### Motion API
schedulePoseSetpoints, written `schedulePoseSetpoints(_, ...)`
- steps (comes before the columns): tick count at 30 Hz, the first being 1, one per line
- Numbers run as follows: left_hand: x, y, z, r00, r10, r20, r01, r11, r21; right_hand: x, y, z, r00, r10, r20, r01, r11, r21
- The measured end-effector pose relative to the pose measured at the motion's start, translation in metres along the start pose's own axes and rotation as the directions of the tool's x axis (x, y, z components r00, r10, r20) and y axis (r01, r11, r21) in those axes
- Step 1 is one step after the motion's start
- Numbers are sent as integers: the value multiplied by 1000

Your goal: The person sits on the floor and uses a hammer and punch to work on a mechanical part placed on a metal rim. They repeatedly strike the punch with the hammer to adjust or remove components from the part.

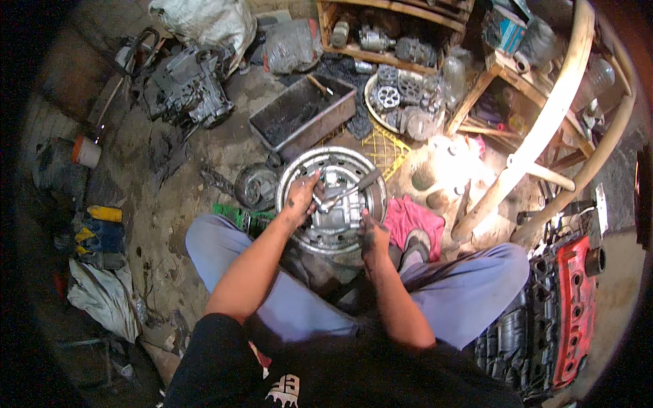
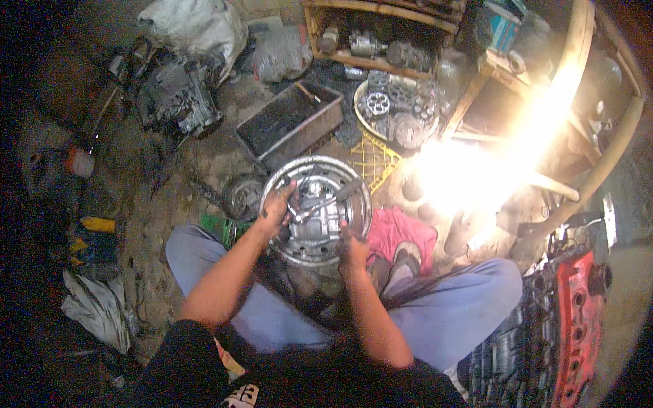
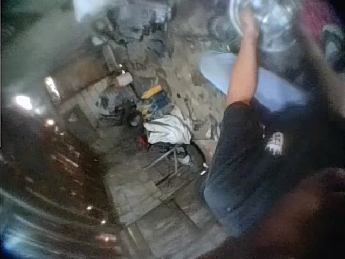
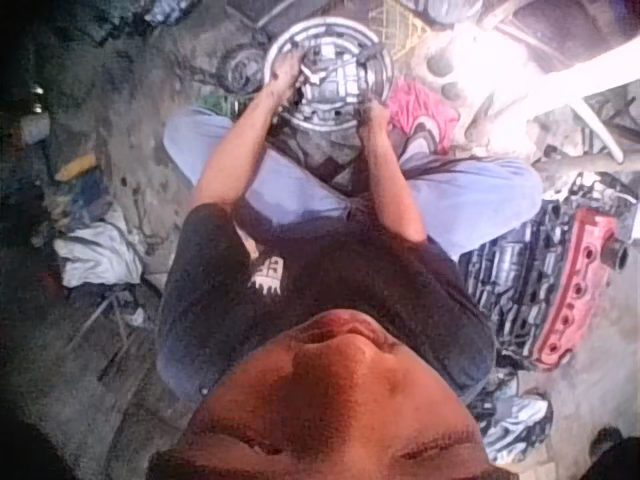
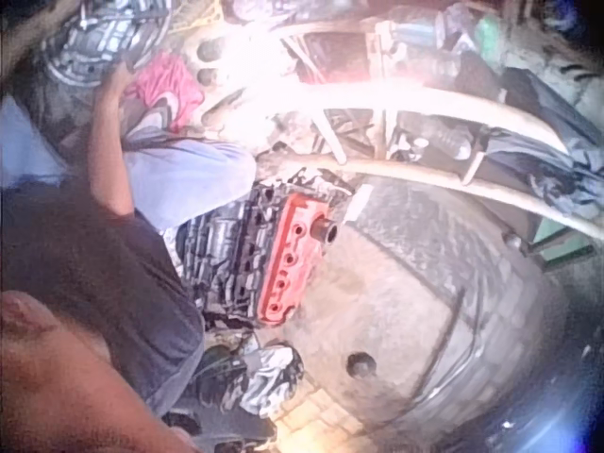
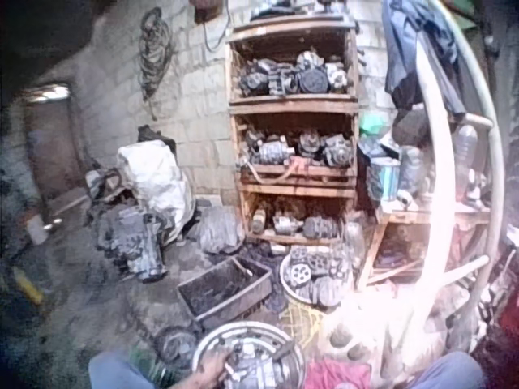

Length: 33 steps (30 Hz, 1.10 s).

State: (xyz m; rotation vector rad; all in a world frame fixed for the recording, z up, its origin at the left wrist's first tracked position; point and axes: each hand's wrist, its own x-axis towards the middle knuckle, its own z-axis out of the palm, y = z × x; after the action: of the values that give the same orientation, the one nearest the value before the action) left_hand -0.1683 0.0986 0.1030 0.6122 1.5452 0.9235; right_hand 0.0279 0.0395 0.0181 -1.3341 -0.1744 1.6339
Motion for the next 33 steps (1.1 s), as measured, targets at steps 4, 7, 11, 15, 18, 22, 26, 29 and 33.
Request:
schedulePoseSetpoints(4,-1,-5,-9,998,23,54,-20,999,-44,7,5,1,998,0,-67,-7,995,-97)
schedulePoseSetpoints(7,4,-6,-4,996,26,84,-22,998,-51,7,-1,-1,995,21,-100,-35,988,-149)
schedulePoseSetpoints(11,-2,4,2,996,-4,88,10,998,-63,12,-2,-4,998,-10,-58,1,988,-155)
schedulePoseSetpoints(15,-7,6,-3,998,11,70,-7,999,-51,-5,-11,12,994,32,-109,-54,978,-200)
schedulePoseSetpoints(18,-4,3,-3,997,12,81,-7,998,-56,0,-8,7,996,19,-82,-34,983,-182)
schedulePoseSetpoints(22,-6,4,-2,995,15,103,-8,998,-70,-2,-14,3,1000,15,-24,-19,988,-153)
schedulePoseSetpoints(26,0,-1,-5,994,20,108,-14,998,-57,-1,-6,3,995,51,-83,-66,979,-193)
schedulePoseSetpoints(29,4,-5,-7,992,36,121,-27,996,-80,7,0,-5,1000,-10,11,11,989,-148)
schedulePoseSetpoints(33,-2,3,-3,994,8,106,0,997,-78,4,-2,0,998,18,-54,-26,989,-144)
